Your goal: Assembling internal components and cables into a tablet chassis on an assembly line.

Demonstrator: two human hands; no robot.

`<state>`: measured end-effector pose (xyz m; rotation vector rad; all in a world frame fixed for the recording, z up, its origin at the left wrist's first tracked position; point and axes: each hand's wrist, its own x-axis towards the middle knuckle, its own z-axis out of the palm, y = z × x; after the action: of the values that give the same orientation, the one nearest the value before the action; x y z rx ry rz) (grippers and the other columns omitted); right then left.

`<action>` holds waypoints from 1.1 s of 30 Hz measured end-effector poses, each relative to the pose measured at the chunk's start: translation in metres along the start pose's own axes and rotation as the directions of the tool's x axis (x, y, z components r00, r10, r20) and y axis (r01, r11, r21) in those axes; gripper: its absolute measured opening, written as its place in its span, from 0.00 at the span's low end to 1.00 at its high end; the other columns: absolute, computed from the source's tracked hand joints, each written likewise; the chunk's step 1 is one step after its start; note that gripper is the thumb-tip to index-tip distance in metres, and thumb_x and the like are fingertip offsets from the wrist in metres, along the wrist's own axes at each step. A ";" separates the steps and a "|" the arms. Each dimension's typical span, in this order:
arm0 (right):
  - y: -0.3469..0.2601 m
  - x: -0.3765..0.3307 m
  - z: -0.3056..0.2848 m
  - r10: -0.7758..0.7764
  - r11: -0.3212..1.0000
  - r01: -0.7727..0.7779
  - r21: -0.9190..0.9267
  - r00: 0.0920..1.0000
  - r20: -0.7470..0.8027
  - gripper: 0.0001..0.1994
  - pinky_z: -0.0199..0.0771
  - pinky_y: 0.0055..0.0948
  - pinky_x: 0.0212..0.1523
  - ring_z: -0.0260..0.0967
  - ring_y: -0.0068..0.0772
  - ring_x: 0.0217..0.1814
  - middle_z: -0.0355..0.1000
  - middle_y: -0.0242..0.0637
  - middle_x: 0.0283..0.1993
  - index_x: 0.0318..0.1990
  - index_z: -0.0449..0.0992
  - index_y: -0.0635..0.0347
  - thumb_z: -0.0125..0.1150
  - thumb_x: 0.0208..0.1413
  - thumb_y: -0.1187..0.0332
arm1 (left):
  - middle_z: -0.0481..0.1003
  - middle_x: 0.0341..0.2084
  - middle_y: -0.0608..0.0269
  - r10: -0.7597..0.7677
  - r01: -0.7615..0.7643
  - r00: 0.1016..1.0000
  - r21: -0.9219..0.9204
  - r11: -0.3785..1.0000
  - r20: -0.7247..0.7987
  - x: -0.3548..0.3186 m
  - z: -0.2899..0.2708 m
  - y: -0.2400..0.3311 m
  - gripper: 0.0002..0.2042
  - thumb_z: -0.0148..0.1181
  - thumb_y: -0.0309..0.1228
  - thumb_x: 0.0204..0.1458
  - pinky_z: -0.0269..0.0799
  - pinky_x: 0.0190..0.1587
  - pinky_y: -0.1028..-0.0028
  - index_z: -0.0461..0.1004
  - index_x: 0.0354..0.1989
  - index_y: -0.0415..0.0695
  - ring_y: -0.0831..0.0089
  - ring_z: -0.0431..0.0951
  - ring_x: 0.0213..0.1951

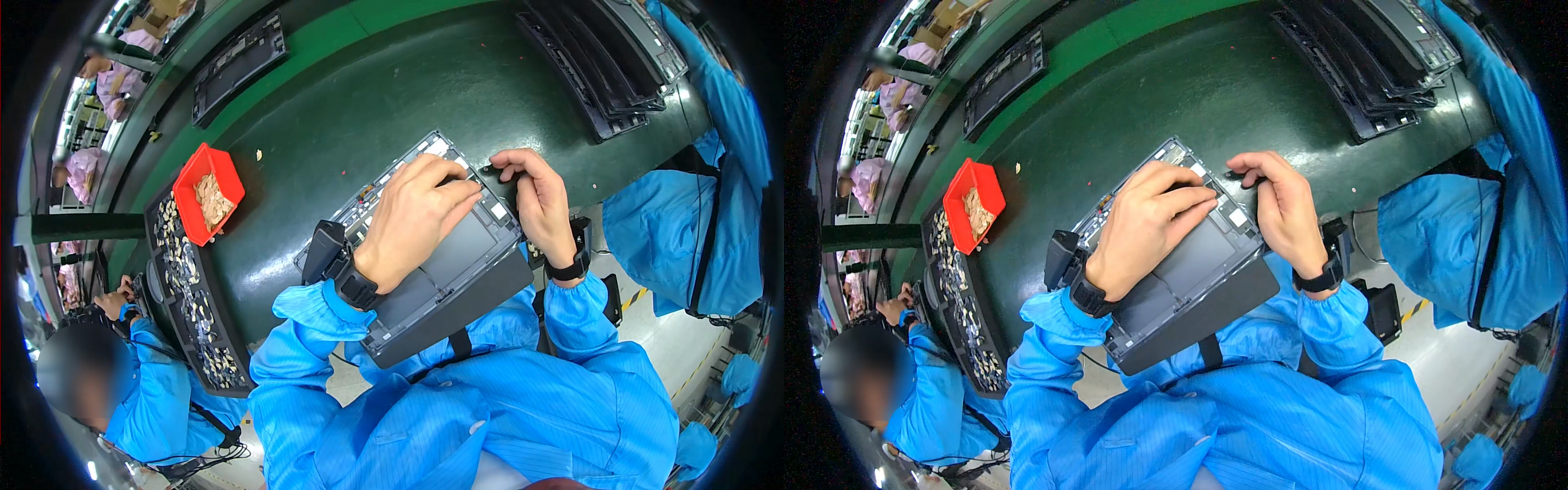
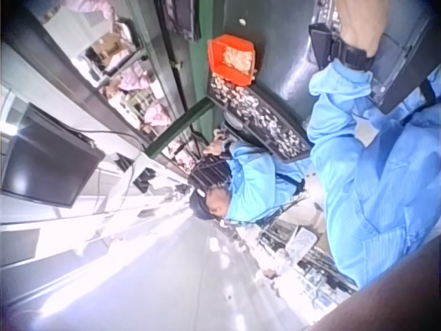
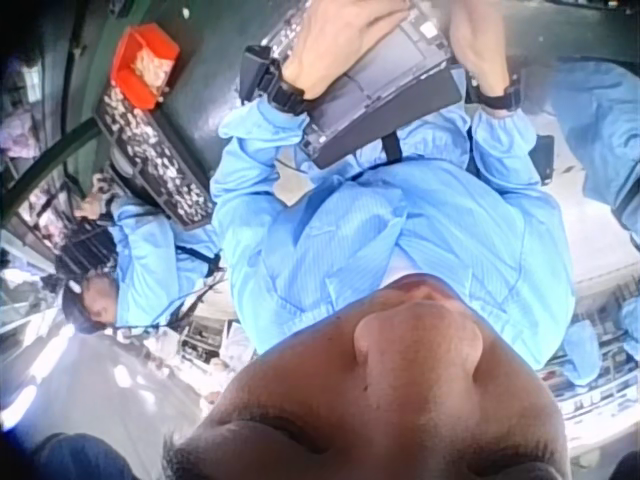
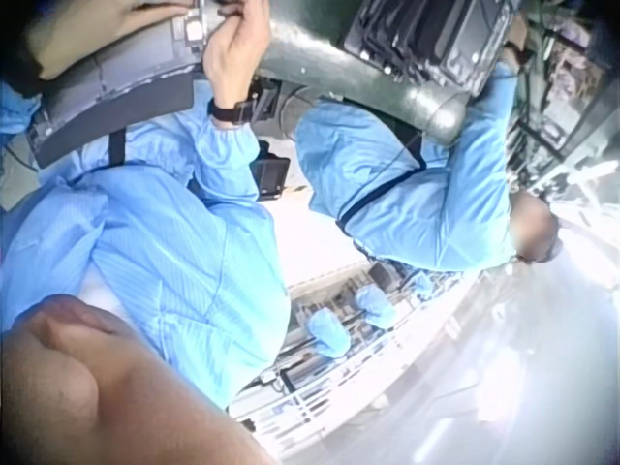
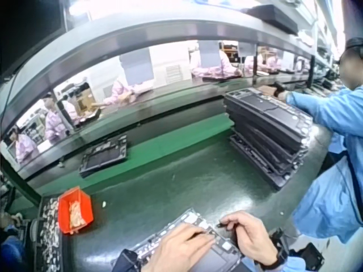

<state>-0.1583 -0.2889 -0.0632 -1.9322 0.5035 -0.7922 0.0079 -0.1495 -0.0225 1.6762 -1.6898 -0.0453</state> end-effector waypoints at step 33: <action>-0.056 -0.084 -0.018 0.598 0.784 -0.515 -0.346 0.775 0.203 0.26 0.66 0.41 0.32 0.71 0.41 0.27 0.73 0.50 0.25 0.35 0.77 0.71 0.49 0.73 0.52 | 0.50 0.76 0.38 0.020 -0.043 0.935 0.058 0.997 0.353 -0.063 -0.008 0.023 0.61 0.65 0.68 0.42 0.30 0.73 0.31 0.49 0.77 0.37 0.48 0.44 0.79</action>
<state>-0.2294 -0.2207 -0.0345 -1.9413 0.9817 -0.0270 -0.0159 -0.0871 -0.0340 1.7672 -1.9996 -0.2954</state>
